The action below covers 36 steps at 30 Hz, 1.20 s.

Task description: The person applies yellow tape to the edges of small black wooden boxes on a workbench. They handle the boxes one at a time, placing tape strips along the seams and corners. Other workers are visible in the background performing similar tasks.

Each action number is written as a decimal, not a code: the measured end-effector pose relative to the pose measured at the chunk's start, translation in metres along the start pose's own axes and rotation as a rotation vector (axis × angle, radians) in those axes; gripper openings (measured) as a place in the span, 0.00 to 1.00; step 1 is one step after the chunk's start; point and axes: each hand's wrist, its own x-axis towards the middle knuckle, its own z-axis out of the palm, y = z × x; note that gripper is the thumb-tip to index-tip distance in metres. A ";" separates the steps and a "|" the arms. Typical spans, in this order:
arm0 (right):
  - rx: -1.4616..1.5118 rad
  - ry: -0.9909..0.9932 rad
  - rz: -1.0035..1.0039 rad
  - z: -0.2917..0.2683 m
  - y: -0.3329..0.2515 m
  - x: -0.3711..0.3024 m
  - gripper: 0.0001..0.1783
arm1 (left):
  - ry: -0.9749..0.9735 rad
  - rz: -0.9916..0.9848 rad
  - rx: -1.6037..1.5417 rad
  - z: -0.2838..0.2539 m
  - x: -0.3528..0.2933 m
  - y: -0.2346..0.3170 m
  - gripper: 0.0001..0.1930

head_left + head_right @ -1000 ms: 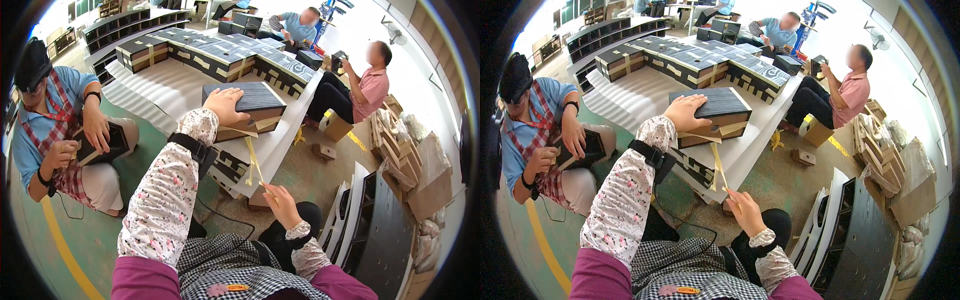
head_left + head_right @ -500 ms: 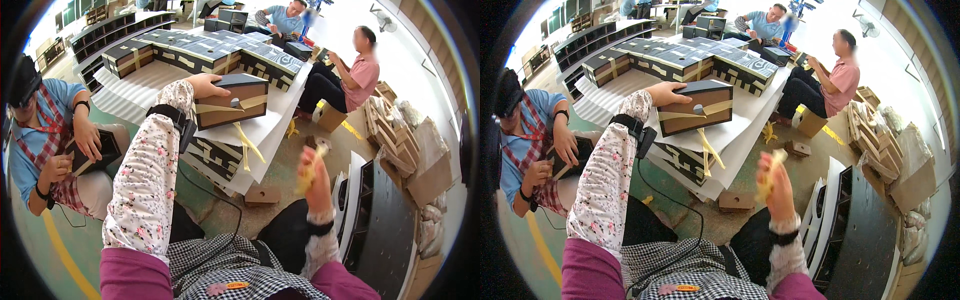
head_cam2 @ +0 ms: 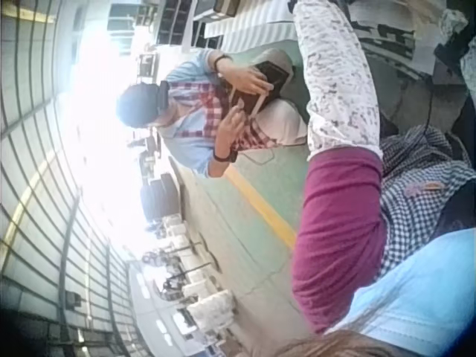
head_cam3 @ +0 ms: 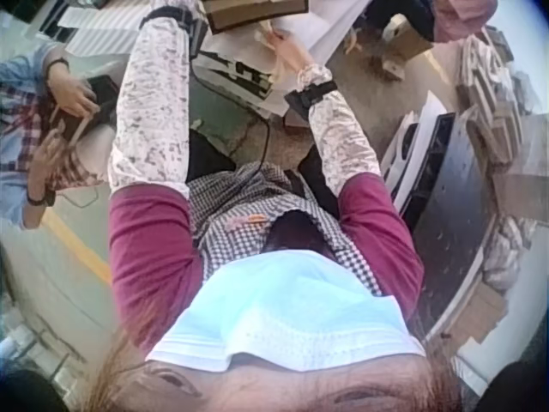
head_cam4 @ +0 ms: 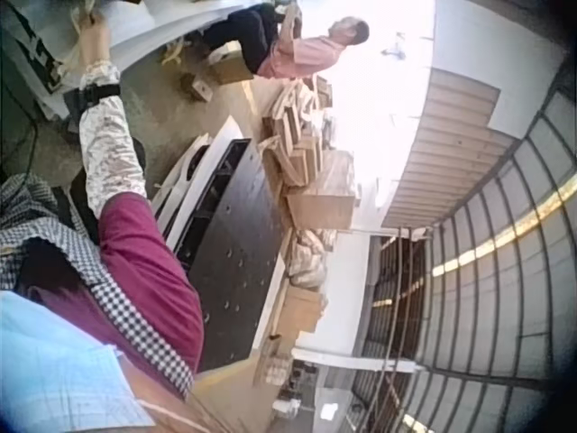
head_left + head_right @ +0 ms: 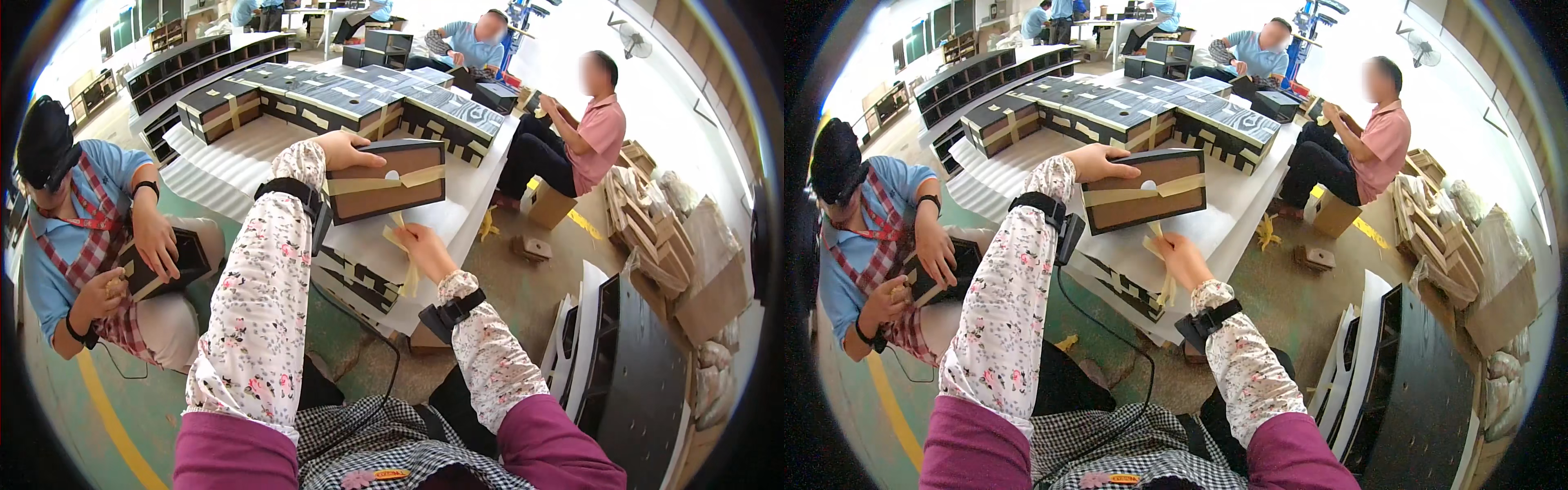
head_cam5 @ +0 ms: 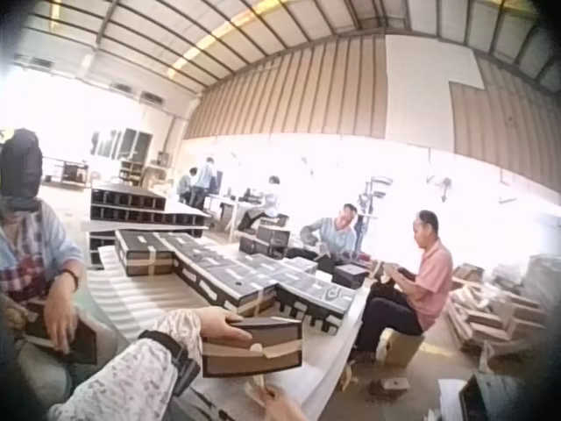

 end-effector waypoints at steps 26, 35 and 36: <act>-0.572 0.599 -0.545 -0.063 -0.016 0.054 0.09 | -0.017 0.010 -0.034 -0.003 0.003 0.005 0.41; 0.747 0.614 -0.157 -0.099 0.071 0.089 0.12 | -0.044 0.023 -0.048 -0.002 -0.003 0.003 0.44; 0.810 0.661 -0.065 -0.098 0.079 0.096 0.12 | -0.042 0.009 -0.046 0.000 -0.003 0.007 0.43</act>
